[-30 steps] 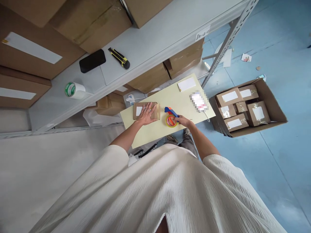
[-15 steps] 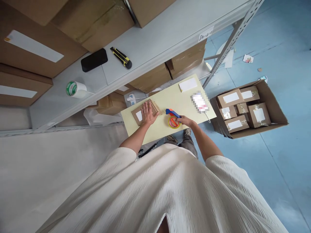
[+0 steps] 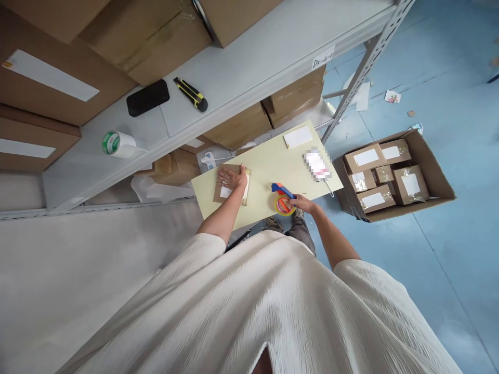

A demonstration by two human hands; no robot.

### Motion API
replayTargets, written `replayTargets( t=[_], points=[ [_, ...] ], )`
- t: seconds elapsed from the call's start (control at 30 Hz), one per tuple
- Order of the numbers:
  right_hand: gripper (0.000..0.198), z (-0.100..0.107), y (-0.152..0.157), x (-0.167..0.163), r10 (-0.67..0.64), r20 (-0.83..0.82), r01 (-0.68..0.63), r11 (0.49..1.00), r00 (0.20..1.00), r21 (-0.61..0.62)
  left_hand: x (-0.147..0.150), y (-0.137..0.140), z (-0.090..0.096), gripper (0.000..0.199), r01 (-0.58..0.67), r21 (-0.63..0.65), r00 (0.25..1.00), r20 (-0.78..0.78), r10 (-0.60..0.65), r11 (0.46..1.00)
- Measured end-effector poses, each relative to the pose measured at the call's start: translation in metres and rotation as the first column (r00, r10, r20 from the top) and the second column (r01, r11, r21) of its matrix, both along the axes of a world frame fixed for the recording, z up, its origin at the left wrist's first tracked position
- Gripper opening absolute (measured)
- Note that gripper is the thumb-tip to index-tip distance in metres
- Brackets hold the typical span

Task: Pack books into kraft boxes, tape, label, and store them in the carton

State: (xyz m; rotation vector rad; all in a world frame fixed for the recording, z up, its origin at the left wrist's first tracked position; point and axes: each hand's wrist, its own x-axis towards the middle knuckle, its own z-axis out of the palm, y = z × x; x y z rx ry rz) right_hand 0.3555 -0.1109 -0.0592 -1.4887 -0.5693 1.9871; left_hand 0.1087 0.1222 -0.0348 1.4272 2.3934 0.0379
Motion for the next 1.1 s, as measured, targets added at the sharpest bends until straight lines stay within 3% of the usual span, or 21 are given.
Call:
replayTargets(
  t=[0.1,0.17,0.23,0.3,0.33,0.37,0.43,0.47,0.5,0.57,0.63,0.7,0.87,1.1],
  points=[
    [0.041,-0.007,0.004,-0.009,0.029,0.003,-0.029,1.000,1.000,0.007,0.004,0.008,0.002,0.112,-0.097,-0.044,0.994,0.055,0.099,0.994],
    [0.040,-0.009,0.006,-0.013,0.053,0.032,-0.053,0.999,0.998,0.006,-0.004,0.003,0.004,0.108,-0.060,-0.046,0.995,0.081,0.063,0.997],
    [0.040,-0.009,0.006,-0.014,0.074,0.059,-0.074,0.997,0.996,0.001,-0.022,-0.010,0.007,0.102,0.055,-0.010,0.994,0.096,-0.054,0.998],
    [0.041,-0.007,0.004,-0.014,0.084,0.067,-0.084,0.996,0.994,-0.002,-0.050,-0.027,0.014,0.097,0.259,0.015,0.961,0.094,-0.259,0.966],
    [0.041,-0.006,0.003,-0.014,0.083,0.066,-0.083,0.997,0.994,-0.003,-0.065,-0.034,0.019,0.097,0.403,0.017,0.911,0.086,-0.403,0.915],
    [0.042,-0.005,0.003,-0.013,0.081,0.062,-0.081,0.997,0.995,-0.005,-0.081,-0.040,0.024,0.101,0.564,0.000,0.823,0.080,-0.562,0.826],
    [0.043,-0.004,0.002,-0.013,0.071,0.053,-0.071,0.997,0.996,-0.009,-0.111,-0.047,0.035,0.111,0.823,-0.082,0.567,0.096,-0.818,0.562],
    [0.043,-0.003,0.002,-0.013,0.066,0.053,-0.065,0.998,0.996,-0.010,-0.123,-0.047,0.040,0.116,0.889,-0.124,0.454,0.108,-0.884,0.441],
    [0.044,-0.003,0.002,-0.013,0.062,0.056,-0.061,0.998,0.996,-0.011,-0.132,-0.046,0.044,0.119,0.922,-0.160,0.373,0.116,-0.921,0.353],
    [0.043,-0.002,0.004,-0.014,0.056,0.070,-0.056,0.998,0.996,-0.014,-0.143,-0.042,0.048,0.123,0.943,-0.193,0.298,0.124,-0.946,0.272],
    [0.040,-0.001,0.005,-0.014,0.052,0.078,-0.051,0.999,0.996,-0.019,-0.143,-0.038,0.048,0.122,0.945,-0.174,0.299,0.126,-0.946,0.276],
    [0.038,0.001,0.008,-0.014,0.030,0.065,-0.029,0.999,0.997,-0.026,-0.136,-0.038,0.045,0.121,0.938,-0.134,0.335,0.120,-0.935,0.319],
    [0.041,0.007,0.023,-0.014,-0.043,0.049,0.045,0.998,0.998,-0.047,-0.101,-0.050,0.034,0.123,0.875,-0.112,0.478,0.050,-0.877,0.471],
    [0.043,0.005,0.049,-0.025,0.016,0.094,-0.013,1.000,0.995,-0.027,-0.042,-0.067,0.012,0.121,0.728,-0.066,0.684,0.015,-0.729,0.682]
  ],
)
